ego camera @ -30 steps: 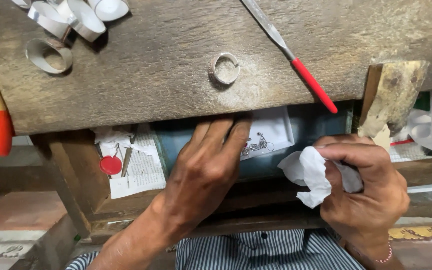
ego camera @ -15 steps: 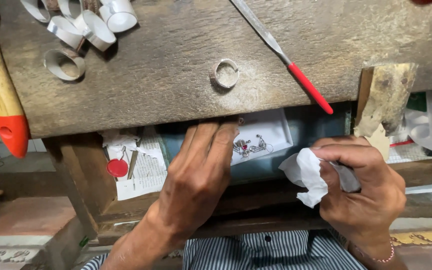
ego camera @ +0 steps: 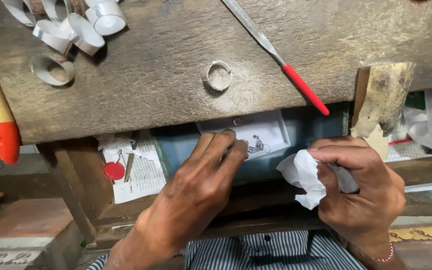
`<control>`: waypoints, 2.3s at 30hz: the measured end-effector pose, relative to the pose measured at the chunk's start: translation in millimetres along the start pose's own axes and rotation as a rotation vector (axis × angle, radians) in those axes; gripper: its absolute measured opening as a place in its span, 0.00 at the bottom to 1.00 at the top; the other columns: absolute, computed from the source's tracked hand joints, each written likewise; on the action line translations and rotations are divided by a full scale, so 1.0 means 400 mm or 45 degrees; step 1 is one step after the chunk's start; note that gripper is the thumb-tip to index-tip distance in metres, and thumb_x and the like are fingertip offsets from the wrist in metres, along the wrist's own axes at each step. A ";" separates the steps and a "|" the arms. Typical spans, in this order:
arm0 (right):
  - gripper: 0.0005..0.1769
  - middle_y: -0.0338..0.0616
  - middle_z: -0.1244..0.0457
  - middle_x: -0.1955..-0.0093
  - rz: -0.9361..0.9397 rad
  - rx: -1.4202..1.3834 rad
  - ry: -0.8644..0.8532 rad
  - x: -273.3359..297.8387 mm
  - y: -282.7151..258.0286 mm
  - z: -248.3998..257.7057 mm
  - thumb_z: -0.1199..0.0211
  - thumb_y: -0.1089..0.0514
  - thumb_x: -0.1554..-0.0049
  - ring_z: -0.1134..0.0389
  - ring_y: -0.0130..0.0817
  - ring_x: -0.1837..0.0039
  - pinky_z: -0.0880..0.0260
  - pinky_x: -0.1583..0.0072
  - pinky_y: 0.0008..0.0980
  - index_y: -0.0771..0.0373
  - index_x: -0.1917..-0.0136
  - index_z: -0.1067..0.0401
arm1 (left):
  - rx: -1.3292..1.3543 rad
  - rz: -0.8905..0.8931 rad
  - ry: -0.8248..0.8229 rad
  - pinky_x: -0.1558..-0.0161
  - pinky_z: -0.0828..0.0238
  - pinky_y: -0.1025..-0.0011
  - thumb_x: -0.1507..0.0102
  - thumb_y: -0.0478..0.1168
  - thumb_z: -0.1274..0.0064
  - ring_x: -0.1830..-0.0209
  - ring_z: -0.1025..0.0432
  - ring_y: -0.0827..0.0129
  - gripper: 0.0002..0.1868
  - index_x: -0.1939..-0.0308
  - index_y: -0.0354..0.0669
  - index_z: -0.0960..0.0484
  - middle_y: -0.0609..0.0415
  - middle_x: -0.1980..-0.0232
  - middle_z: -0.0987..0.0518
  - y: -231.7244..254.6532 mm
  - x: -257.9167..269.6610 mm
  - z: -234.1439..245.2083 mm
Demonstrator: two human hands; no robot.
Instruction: The person uses a metal file to shape a ring and then wipes it with a tissue to inspect the finish.
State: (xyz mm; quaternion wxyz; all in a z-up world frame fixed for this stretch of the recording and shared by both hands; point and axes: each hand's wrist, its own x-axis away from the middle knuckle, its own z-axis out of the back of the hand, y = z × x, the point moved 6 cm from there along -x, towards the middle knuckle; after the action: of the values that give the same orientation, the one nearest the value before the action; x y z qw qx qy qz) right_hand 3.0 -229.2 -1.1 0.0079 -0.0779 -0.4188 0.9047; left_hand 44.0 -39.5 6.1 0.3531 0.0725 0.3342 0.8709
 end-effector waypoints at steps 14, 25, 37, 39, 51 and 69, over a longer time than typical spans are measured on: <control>0.07 0.57 0.31 0.55 0.016 -0.032 0.003 -0.004 -0.004 0.001 0.45 0.61 0.34 0.27 0.43 0.54 0.28 0.48 0.33 0.68 0.50 0.31 | -0.062 -0.007 0.155 0.49 0.32 0.61 0.29 0.20 0.66 0.57 0.32 0.51 0.10 0.55 0.29 0.28 0.38 0.53 0.27 0.021 -0.014 0.038; 0.08 0.52 0.31 0.55 0.046 -0.244 -0.117 -0.032 -0.063 -0.005 0.44 0.60 0.38 0.25 0.42 0.52 0.25 0.47 0.31 0.67 0.52 0.30 | 1.000 0.424 0.294 0.56 0.17 0.82 0.32 0.31 0.48 0.62 0.19 0.75 0.05 0.54 0.36 0.19 0.51 0.56 0.16 0.031 -0.015 0.010; 0.10 0.51 0.30 0.53 0.178 -0.221 -0.259 -0.043 -0.081 -0.025 0.48 0.61 0.37 0.27 0.44 0.50 0.27 0.45 0.34 0.67 0.50 0.28 | 1.288 0.721 0.288 0.52 0.12 0.79 0.39 0.33 0.39 0.53 0.19 0.73 0.15 0.48 0.35 0.20 0.48 0.55 0.16 -0.003 0.008 -0.030; 0.13 0.52 0.31 0.57 0.219 -0.219 -0.220 -0.045 -0.087 -0.027 0.49 0.58 0.37 0.28 0.44 0.54 0.27 0.49 0.34 0.70 0.54 0.29 | 1.314 0.779 0.244 0.74 0.38 0.92 0.38 0.33 0.37 0.79 0.34 0.94 0.09 0.54 0.38 0.15 0.58 0.57 0.13 -0.010 0.021 -0.045; 0.15 0.49 0.33 0.59 0.140 -0.129 -0.306 -0.050 -0.098 -0.047 0.51 0.56 0.35 0.31 0.38 0.58 0.33 0.50 0.31 0.68 0.56 0.29 | 1.512 0.797 0.363 0.60 0.18 0.82 0.40 0.32 0.37 0.62 0.20 0.77 0.08 0.57 0.35 0.17 0.49 0.54 0.14 -0.014 0.041 -0.061; 0.11 0.52 0.33 0.60 0.238 0.047 -0.131 -0.034 -0.105 -0.050 0.47 0.63 0.35 0.31 0.42 0.59 0.33 0.52 0.34 0.71 0.58 0.30 | 1.555 0.888 0.303 0.51 0.16 0.79 0.40 0.29 0.41 0.57 0.22 0.77 0.15 0.49 0.38 0.15 0.52 0.58 0.16 -0.010 0.022 -0.064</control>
State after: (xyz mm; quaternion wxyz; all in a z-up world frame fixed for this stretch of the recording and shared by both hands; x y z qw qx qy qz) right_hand 17.3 -187.9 20.0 -0.0967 -0.0698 -0.3926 0.9119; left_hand 30.3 -45.0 -16.9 -0.0886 0.2646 0.7559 0.5923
